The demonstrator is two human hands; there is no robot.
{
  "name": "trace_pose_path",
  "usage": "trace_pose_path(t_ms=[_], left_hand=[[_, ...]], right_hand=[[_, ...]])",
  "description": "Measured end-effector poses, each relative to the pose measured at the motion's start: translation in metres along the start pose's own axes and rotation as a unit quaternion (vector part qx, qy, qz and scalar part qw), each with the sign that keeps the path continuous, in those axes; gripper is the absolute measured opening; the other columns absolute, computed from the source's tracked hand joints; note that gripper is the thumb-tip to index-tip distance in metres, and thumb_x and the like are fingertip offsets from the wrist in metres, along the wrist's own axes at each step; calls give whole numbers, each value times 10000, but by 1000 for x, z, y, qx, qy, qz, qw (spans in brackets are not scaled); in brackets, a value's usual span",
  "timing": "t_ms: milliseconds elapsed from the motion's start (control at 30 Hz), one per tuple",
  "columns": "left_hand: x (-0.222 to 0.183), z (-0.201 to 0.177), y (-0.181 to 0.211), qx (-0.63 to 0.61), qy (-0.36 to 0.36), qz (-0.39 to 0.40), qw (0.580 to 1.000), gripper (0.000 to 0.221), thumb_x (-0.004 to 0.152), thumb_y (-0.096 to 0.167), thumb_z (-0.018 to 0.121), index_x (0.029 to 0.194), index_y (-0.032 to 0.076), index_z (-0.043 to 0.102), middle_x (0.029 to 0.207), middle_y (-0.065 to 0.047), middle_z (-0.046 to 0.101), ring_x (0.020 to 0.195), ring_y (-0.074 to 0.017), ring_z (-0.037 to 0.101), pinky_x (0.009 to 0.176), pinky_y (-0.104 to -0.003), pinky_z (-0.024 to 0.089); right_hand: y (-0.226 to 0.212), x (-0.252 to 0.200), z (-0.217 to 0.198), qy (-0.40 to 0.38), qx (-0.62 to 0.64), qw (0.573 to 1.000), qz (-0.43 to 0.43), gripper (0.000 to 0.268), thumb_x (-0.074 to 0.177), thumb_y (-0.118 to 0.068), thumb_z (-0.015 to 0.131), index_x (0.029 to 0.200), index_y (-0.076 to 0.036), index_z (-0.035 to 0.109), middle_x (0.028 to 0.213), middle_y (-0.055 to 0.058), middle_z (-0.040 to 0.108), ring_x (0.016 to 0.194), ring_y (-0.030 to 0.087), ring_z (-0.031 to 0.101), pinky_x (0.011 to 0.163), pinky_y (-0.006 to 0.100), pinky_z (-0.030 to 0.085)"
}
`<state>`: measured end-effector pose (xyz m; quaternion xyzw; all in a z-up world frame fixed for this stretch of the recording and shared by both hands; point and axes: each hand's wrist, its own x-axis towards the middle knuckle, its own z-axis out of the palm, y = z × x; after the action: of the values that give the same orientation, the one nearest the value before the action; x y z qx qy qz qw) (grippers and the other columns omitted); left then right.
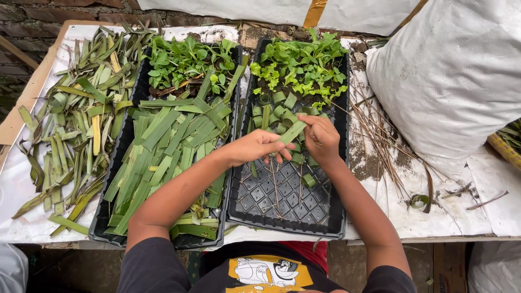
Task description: Wrapping small plant cuttings with long green leaves to create bundles on a processing table.
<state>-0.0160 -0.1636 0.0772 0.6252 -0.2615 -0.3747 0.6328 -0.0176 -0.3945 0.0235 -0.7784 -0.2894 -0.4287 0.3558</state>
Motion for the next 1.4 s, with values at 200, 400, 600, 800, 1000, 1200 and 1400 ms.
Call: trace_pose_path(t_ms=[200,400,600,800,1000,1200,1400], left_hand=[[-4,11,18,-31,-1,75,997,323,1046,128,583,1318,-21,671,1040,-117,760,881,-112,682,665,-227,596],[15,3,-19,-69,158,157,972,335,1052,139,601,1357,6,638,1147,-170,757,384,-67,567,377,-171,430],[25,1,-40,-43,235,146,960,307,1020,164,644,1296,36,684,1072,-110,784,316,-63,545,291,-134,383],[17,15,-16,212,263,261,904,190,1034,158,621,909,87,746,382,-4,552,292,-60,446,356,-182,312],[34,6,-76,382,287,319,819,235,980,259,601,1134,173,755,878,-36,786,489,-218,656,445,-312,496],[34,5,-68,456,352,371,728,89,992,146,649,983,108,729,866,-64,775,478,-285,629,428,-307,490],[33,3,-73,571,348,352,654,148,978,104,587,1068,168,685,927,8,743,437,-209,578,477,-294,516]], right_hand=[[-24,-6,3,-49,152,977,144,597,917,88,708,647,-139,226,825,141,772,435,289,502,429,320,367],[-41,-12,5,-118,300,914,246,650,891,19,807,611,-175,253,592,49,618,623,68,508,498,221,338],[-36,-21,3,-134,353,886,270,621,924,20,773,629,-178,264,774,130,777,639,63,631,528,180,364],[-37,-14,2,-84,410,838,348,597,960,51,724,650,-189,274,774,155,759,590,128,709,449,154,376],[-11,-35,10,-15,479,777,409,566,999,70,666,707,-195,260,717,168,699,537,202,700,413,174,357],[18,-55,14,9,518,783,345,483,1011,-166,701,751,-163,294,913,279,698,717,301,747,566,286,586],[15,-49,4,-15,431,852,299,570,863,125,774,740,-115,271,1090,300,675,897,272,750,689,294,599]])
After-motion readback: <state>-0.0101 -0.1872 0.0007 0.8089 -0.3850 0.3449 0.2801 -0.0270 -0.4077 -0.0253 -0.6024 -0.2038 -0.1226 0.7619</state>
